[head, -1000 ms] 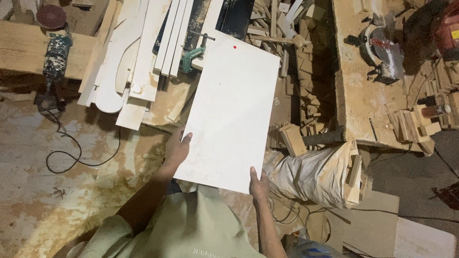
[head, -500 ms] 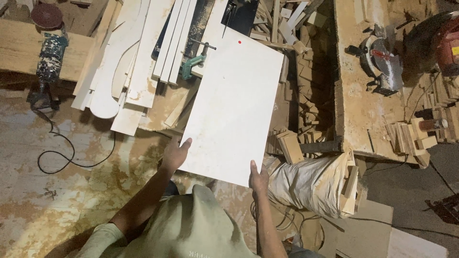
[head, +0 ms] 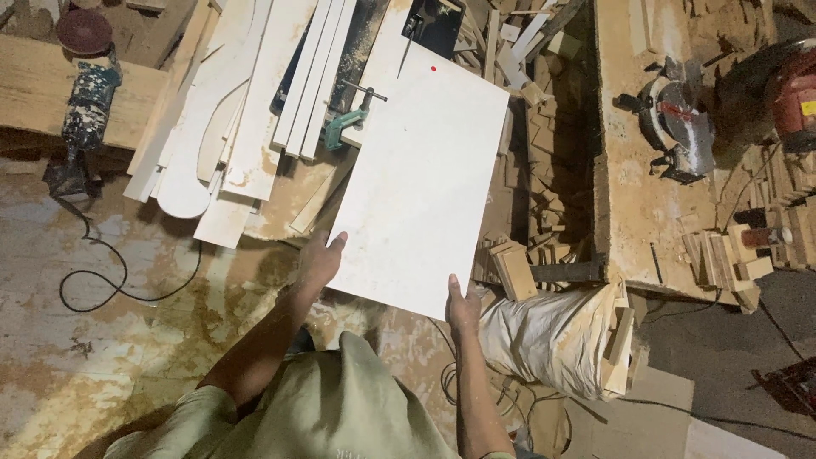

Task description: The person positions a white wooden panel against a table saw and pushes it through the blade to make a straight cut.

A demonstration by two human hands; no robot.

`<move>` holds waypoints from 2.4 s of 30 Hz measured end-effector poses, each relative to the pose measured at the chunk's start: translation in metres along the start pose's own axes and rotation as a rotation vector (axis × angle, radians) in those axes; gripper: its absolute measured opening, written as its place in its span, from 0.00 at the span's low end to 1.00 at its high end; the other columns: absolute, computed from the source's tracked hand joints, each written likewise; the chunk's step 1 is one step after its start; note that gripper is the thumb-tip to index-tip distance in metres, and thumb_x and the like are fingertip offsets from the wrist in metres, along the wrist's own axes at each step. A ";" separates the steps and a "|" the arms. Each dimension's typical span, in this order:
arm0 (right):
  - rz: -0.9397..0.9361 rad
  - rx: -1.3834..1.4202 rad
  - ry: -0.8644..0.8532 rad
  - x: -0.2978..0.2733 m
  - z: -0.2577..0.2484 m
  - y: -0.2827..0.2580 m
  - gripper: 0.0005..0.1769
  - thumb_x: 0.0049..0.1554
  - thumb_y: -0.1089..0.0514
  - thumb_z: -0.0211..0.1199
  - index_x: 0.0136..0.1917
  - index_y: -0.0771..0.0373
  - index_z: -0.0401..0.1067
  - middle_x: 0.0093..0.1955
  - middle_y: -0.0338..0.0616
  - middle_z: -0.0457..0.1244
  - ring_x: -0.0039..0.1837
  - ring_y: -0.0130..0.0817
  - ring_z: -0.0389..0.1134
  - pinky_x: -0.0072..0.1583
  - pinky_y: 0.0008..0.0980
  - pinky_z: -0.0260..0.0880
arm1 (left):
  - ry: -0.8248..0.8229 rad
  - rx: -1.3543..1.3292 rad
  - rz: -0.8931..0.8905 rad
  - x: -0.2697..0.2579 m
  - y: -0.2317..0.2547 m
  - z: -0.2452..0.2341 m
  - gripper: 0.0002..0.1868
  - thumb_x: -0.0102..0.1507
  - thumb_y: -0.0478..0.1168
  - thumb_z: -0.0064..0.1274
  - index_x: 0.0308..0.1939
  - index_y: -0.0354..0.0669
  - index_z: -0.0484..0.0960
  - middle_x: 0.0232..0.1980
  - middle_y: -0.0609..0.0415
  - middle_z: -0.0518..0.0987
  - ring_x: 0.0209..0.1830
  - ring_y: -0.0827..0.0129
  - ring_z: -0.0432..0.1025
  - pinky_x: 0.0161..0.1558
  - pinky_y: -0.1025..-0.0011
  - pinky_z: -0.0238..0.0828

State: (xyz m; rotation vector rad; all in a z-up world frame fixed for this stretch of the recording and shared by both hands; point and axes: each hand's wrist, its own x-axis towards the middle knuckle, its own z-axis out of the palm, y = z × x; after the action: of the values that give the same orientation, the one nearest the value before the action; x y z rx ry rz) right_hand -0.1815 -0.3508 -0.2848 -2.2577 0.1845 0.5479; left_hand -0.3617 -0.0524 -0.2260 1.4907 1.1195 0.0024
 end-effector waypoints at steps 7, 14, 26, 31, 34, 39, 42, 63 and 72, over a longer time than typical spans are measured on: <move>-0.053 -0.073 -0.020 0.015 -0.005 -0.031 0.46 0.62 0.24 0.60 0.76 0.62 0.69 0.73 0.68 0.63 0.79 0.63 0.59 0.78 0.60 0.58 | -0.018 -0.050 0.019 0.031 0.007 0.007 0.40 0.73 0.64 0.45 0.74 0.32 0.67 0.73 0.27 0.69 0.77 0.35 0.62 0.72 0.41 0.60; -0.121 -0.057 0.003 0.048 0.004 -0.037 0.43 0.63 0.27 0.62 0.72 0.65 0.72 0.70 0.67 0.66 0.78 0.63 0.61 0.77 0.59 0.59 | -0.023 -0.073 0.053 0.037 0.035 0.004 0.42 0.74 0.63 0.44 0.76 0.29 0.64 0.76 0.24 0.64 0.79 0.32 0.58 0.75 0.37 0.57; -0.096 -0.103 0.002 0.102 0.010 -0.063 0.43 0.62 0.24 0.60 0.71 0.62 0.74 0.68 0.66 0.67 0.77 0.61 0.62 0.75 0.56 0.61 | -0.031 -0.045 0.057 0.091 0.060 0.016 0.42 0.74 0.64 0.45 0.78 0.31 0.63 0.79 0.29 0.63 0.82 0.38 0.55 0.77 0.39 0.53; -0.057 -0.072 0.006 0.105 0.010 -0.090 0.42 0.63 0.24 0.60 0.68 0.64 0.75 0.66 0.67 0.68 0.76 0.62 0.63 0.74 0.58 0.61 | -0.084 -0.061 0.027 0.128 0.073 0.018 0.43 0.74 0.64 0.44 0.81 0.33 0.59 0.82 0.32 0.59 0.84 0.41 0.52 0.79 0.42 0.51; -0.036 -0.089 0.020 0.125 0.014 -0.091 0.46 0.59 0.17 0.60 0.66 0.60 0.77 0.63 0.61 0.70 0.74 0.58 0.65 0.73 0.57 0.63 | -0.076 -0.065 0.050 0.151 0.076 0.022 0.43 0.74 0.63 0.45 0.79 0.30 0.61 0.80 0.28 0.60 0.83 0.38 0.53 0.79 0.40 0.50; 0.019 -0.078 0.067 0.139 0.019 -0.104 0.49 0.60 0.18 0.59 0.65 0.66 0.76 0.66 0.68 0.67 0.75 0.63 0.63 0.75 0.60 0.60 | -0.085 -0.064 0.034 0.182 0.073 0.029 0.47 0.71 0.69 0.48 0.78 0.33 0.63 0.78 0.30 0.64 0.81 0.37 0.57 0.79 0.40 0.52; 0.050 -0.064 0.120 0.149 0.028 -0.108 0.48 0.60 0.17 0.60 0.67 0.63 0.75 0.67 0.64 0.67 0.76 0.59 0.63 0.75 0.61 0.59 | -0.065 0.035 0.043 0.206 0.060 0.032 0.43 0.69 0.71 0.49 0.69 0.36 0.73 0.71 0.33 0.73 0.76 0.37 0.65 0.76 0.43 0.59; 0.110 -0.005 0.014 0.215 0.025 -0.151 0.55 0.63 0.20 0.56 0.85 0.63 0.53 0.84 0.64 0.51 0.85 0.60 0.49 0.80 0.66 0.48 | 0.054 1.024 1.065 0.191 0.064 0.171 0.38 0.62 0.47 0.62 0.72 0.32 0.70 0.78 0.33 0.65 0.83 0.41 0.53 0.81 0.47 0.45; -0.025 -0.034 -0.001 0.231 0.026 -0.186 0.55 0.63 0.21 0.55 0.81 0.69 0.59 0.78 0.70 0.57 0.82 0.63 0.54 0.79 0.61 0.52 | 0.325 0.932 1.164 0.217 0.092 0.183 0.19 0.71 0.39 0.52 0.65 0.37 0.78 0.72 0.42 0.75 0.78 0.49 0.62 0.76 0.55 0.57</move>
State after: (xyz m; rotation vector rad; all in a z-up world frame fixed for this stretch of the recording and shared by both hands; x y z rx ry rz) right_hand 0.0729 -0.1956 -0.2776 -2.2893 0.1469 0.5428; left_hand -0.0833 -0.0418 -0.3333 2.8863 0.2925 0.6127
